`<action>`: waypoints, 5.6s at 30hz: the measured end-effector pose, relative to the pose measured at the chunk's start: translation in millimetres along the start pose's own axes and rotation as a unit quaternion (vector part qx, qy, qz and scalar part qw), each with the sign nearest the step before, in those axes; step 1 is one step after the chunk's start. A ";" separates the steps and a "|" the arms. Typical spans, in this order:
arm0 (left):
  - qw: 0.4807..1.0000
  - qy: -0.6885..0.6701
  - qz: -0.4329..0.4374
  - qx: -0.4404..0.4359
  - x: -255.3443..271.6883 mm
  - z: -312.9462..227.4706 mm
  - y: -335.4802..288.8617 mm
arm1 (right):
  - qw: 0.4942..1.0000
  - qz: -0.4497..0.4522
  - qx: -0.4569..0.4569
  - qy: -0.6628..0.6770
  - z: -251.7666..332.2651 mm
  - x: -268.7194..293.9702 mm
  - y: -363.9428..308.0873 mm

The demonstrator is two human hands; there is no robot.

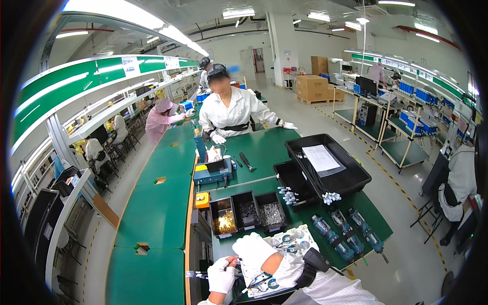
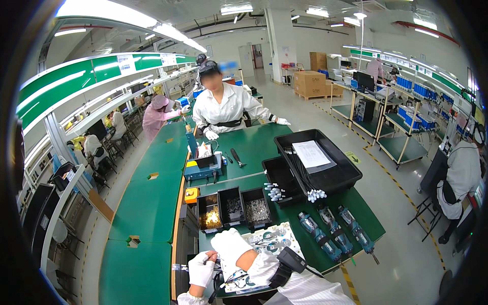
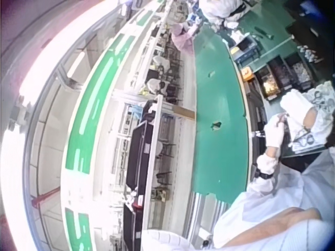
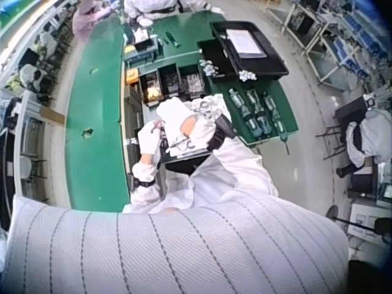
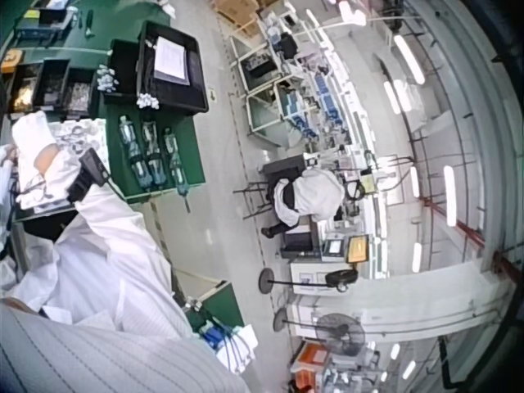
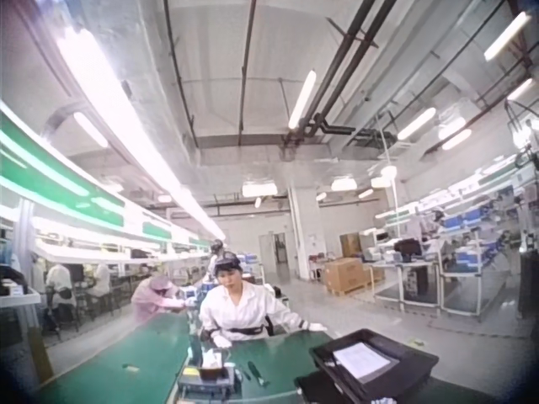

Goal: Assembling wire harnesses and components onto a battery pack circuit board using an electric screwdriver.

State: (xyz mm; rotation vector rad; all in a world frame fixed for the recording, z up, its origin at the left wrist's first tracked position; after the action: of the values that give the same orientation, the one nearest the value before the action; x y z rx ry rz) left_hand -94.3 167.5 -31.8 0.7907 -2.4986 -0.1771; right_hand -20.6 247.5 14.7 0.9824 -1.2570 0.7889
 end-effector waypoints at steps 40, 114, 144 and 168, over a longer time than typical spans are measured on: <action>0.938 0.314 0.124 -0.075 -40.9 -50.4 -26.0 | 0.783 0.139 -0.601 0.082 -365.5 -69.0 -426.7; 0.960 0.276 0.031 -0.040 -27.5 -76.7 -54.0 | 0.689 -0.240 0.066 0.681 -13.8 116.8 -18.0; 0.959 0.208 0.075 -0.177 17.8 -93.4 -83.9 | 0.669 -0.249 0.134 0.687 -0.2 147.4 -41.0; 0.979 0.158 0.038 -0.119 0.6 -85.9 -87.5 | 0.708 -0.204 0.095 0.669 15.2 118.6 -44.9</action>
State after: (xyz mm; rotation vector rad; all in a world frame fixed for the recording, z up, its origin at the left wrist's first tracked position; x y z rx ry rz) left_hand -7.2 97.7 19.1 0.5739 -2.1532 -0.2933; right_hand 33.0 211.3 124.8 0.5169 0.3234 0.9604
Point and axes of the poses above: each hand's wrist, its own y-axis towards the middle knuckle, its own x-axis out of the back of the hand, z = x × y, the point moved 10 cm from there along y, towards the middle knuckle, and after that the axes turned 1 degree about -z, right-handed, at the moved point
